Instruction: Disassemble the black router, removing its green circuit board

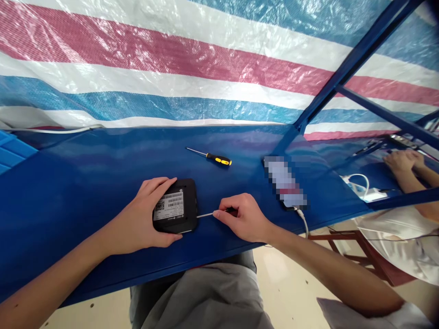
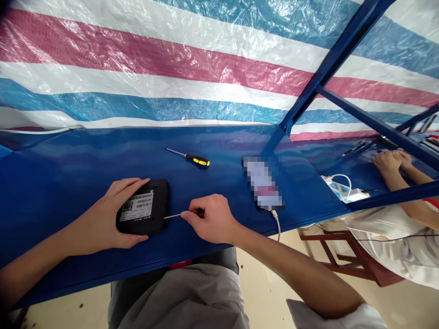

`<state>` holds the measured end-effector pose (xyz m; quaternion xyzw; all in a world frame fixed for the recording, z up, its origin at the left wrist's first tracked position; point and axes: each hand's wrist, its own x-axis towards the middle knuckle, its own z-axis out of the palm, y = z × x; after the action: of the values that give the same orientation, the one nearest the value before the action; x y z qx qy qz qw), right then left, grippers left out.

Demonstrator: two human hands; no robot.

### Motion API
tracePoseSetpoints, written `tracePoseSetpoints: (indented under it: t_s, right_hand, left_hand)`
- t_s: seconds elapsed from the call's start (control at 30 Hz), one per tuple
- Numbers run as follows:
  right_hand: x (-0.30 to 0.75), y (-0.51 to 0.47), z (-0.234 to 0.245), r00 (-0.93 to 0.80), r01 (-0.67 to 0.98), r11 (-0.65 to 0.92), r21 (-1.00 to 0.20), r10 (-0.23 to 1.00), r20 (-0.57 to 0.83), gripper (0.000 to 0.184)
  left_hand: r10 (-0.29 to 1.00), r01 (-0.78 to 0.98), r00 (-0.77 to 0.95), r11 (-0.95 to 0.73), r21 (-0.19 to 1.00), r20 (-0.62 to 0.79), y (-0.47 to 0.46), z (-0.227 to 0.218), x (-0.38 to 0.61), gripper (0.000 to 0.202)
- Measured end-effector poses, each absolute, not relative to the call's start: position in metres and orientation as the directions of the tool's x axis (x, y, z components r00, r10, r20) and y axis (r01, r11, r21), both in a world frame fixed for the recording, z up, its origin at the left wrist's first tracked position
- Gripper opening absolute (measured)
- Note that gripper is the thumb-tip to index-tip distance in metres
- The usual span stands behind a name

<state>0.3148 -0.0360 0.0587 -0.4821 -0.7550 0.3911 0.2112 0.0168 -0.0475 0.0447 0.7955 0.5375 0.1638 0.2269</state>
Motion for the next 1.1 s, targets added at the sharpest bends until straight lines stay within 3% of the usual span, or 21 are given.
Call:
tracePoseSetpoints:
  t_s: [0.2, 0.33, 0.77, 0.97, 1.1]
  right_hand:
    - [0.316, -0.036, 0.055, -0.466, 0.509, 0.235, -0.828, 0.884, -0.035, 0.038]
    - [0.318, -0.038, 0.059, -0.473, 0.558, 0.262, -0.788, 0.88, -0.041, 0.036]
    - [0.307, -0.057, 0.117, -0.537, 0.839, 0.505, -0.201, 0.828, -0.16, 0.034]
    - [0.297, -0.06, 0.134, -0.55, 0.832, 0.55, -0.066, 0.806, -0.221, 0.022]
    - [0.305, -0.06, 0.141, -0.518, 0.85, 0.526, 0.005, 0.838, -0.174, 0.024]
  left_hand:
    - [0.922, 0.773, 0.387, -0.331, 0.541, 0.011, -0.048, 0.046, 0.017, 0.112]
    - [0.922, 0.782, 0.387, -0.325, 0.532, -0.005, -0.048, 0.046, 0.018, 0.111]
    - [0.885, 0.799, 0.465, -0.408, 0.441, -0.024, -0.039, 0.037, 0.007, 0.121]
    - [0.883, 0.807, 0.467, -0.405, 0.43, -0.042, -0.037, 0.036, 0.005, 0.124]
    - [0.896, 0.823, 0.434, -0.353, 0.445, -0.093, -0.039, 0.043, 0.01, 0.124]
